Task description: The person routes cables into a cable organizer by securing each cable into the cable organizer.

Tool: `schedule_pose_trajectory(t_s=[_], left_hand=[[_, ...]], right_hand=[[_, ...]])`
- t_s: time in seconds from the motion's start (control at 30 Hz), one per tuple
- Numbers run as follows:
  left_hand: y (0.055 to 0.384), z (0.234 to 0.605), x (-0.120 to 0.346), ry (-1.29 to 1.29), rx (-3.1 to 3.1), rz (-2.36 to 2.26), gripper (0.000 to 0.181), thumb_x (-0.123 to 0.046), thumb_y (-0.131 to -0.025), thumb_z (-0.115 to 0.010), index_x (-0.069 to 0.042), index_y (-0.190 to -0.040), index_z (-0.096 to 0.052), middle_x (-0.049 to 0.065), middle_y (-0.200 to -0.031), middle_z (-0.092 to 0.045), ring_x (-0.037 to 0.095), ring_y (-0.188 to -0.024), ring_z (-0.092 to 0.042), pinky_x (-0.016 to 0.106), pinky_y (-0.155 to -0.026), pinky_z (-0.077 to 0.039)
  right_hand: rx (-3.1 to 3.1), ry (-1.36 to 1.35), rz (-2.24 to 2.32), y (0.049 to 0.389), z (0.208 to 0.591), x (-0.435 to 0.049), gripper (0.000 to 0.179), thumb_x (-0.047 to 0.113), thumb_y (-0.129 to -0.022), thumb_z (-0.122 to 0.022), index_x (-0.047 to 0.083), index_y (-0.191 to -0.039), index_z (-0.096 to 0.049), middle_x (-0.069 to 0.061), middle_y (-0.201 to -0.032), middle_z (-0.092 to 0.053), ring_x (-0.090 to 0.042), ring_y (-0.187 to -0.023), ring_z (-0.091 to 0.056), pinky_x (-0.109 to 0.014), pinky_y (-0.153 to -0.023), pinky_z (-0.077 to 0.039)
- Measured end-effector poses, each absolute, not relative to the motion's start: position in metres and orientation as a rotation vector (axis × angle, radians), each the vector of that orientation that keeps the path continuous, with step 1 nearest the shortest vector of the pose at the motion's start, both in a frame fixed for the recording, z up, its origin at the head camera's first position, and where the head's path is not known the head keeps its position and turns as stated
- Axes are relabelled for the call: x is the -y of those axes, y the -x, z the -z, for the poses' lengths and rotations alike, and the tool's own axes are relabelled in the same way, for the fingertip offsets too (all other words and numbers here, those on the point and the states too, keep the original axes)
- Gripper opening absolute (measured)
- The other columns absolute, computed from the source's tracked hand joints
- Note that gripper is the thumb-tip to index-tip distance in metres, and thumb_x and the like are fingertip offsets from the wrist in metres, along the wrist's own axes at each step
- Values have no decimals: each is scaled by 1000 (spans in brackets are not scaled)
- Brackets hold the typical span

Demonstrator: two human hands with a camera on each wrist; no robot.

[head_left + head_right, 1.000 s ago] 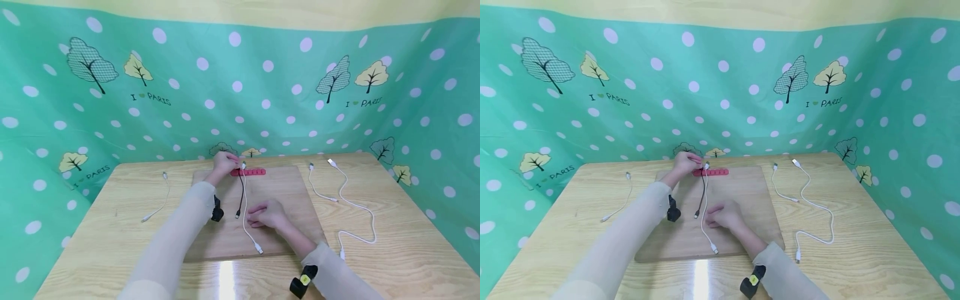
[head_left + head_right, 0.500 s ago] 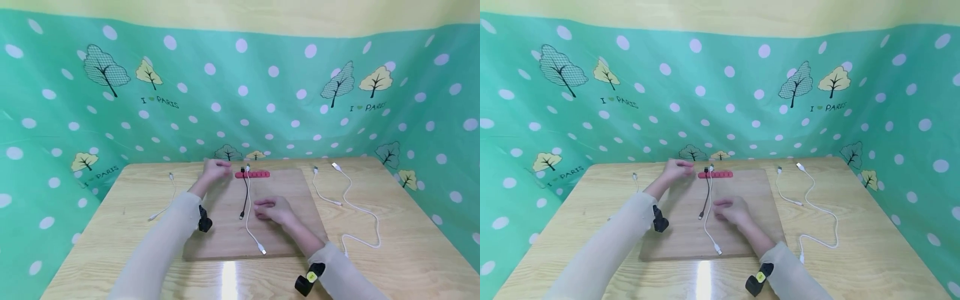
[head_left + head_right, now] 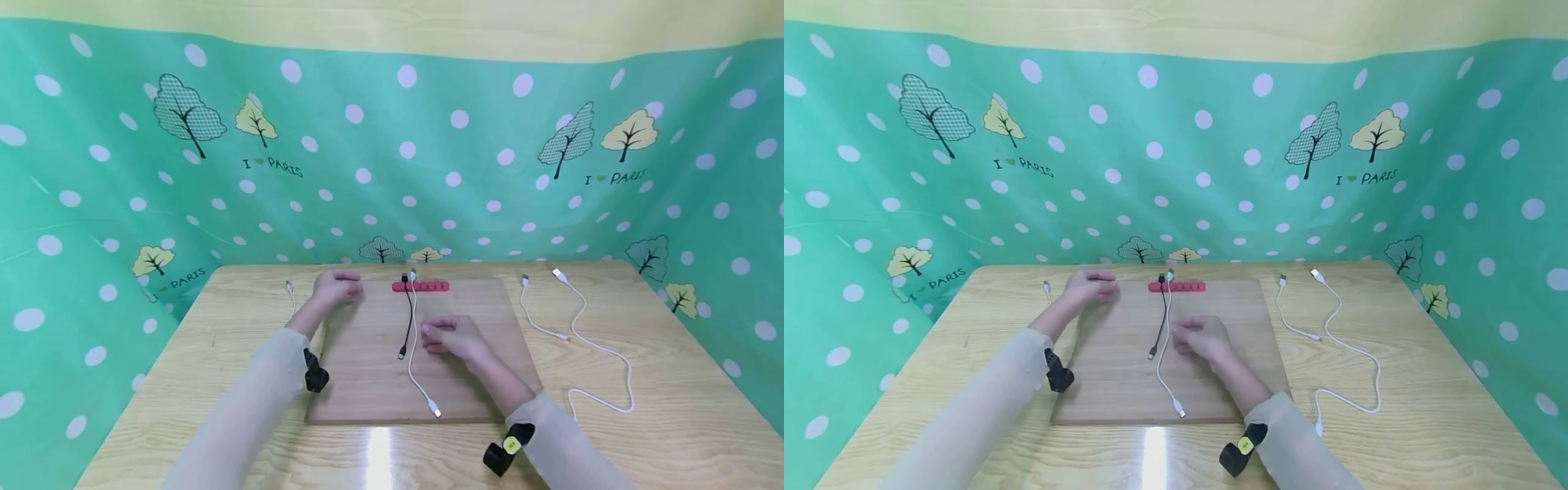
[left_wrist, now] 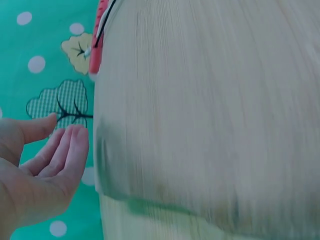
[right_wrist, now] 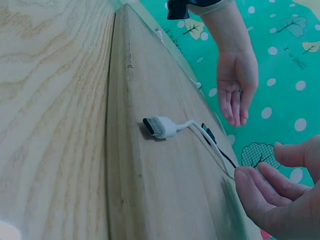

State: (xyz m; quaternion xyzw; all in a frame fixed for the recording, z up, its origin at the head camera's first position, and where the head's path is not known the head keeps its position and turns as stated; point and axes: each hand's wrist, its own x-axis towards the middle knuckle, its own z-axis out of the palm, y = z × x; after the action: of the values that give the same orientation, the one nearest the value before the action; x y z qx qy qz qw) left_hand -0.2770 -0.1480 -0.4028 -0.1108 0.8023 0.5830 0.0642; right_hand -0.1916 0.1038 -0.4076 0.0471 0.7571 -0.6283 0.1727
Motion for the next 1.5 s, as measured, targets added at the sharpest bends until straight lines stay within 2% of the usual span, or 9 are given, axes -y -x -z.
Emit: schedule_pose_trajectory(t_s=[0.27,0.43,0.67,0.9,1.13,1.3,1.5], left_hand=[[270,401,176,438,-2450,-1713,35,-10,-92,-60,2,-125,-59,21,-127,-61,31,-115,-63,35,-98,-55],[265,399,193,476,-2478,-1680,36,-12,-93,-59,2,-126,-58,22,-132,-58,32,-120,-60,37,-103,-52],[259,395,218,544,-2592,-1554,38,-17,-94,-57,0,-129,-56,21,-135,-54,34,-121,-58,37,-103,-52],[262,392,240,629,-2692,-1409,39,-22,-95,-56,-1,-128,-56,20,-136,-53,35,-124,-51,43,-106,-47],[270,392,251,719,-2677,-1348,47,-21,-94,-56,3,-135,-49,25,-143,-45,40,-132,-42,48,-114,-39],[272,396,254,765,-2621,-1395,50,-19,-95,-55,6,-137,-44,26,-140,-47,38,-126,-49,46,-112,-43],[274,405,257,749,-2651,-1326,48,-22,-95,-53,9,-131,-49,28,-133,-52,40,-123,-51,48,-109,-44]], right_hand=[[-2225,-96,1714,198,399,-98,33,12,-92,-63,-7,-120,-61,-26,-117,-66,-28,-99,-71,-36,-90,-59],[-2237,-78,1669,202,399,-95,33,13,-93,-62,-6,-119,-62,-25,-118,-66,-32,-106,-69,-38,-96,-56],[-2255,-66,1627,204,402,-91,33,18,-92,-64,-2,-119,-63,-21,-117,-68,-30,-106,-69,-40,-100,-54],[-2238,-47,1657,207,402,-85,33,17,-91,-65,-2,-118,-64,-21,-117,-68,-30,-109,-68,-38,-100,-54],[-2200,-29,1675,208,400,-77,33,17,-91,-65,-1,-119,-63,-20,-115,-69,-30,-106,-69,-37,-97,-56],[-2175,-4,1712,207,401,-70,30,15,-91,-65,-3,-116,-64,-21,-112,-70,-30,-105,-69,-36,-94,-57],[-2191,28,1690,206,400,-62,29,16,-91,-65,0,-115,-66,-18,-110,-71,-29,-103,-70,-36,-93,-58]])
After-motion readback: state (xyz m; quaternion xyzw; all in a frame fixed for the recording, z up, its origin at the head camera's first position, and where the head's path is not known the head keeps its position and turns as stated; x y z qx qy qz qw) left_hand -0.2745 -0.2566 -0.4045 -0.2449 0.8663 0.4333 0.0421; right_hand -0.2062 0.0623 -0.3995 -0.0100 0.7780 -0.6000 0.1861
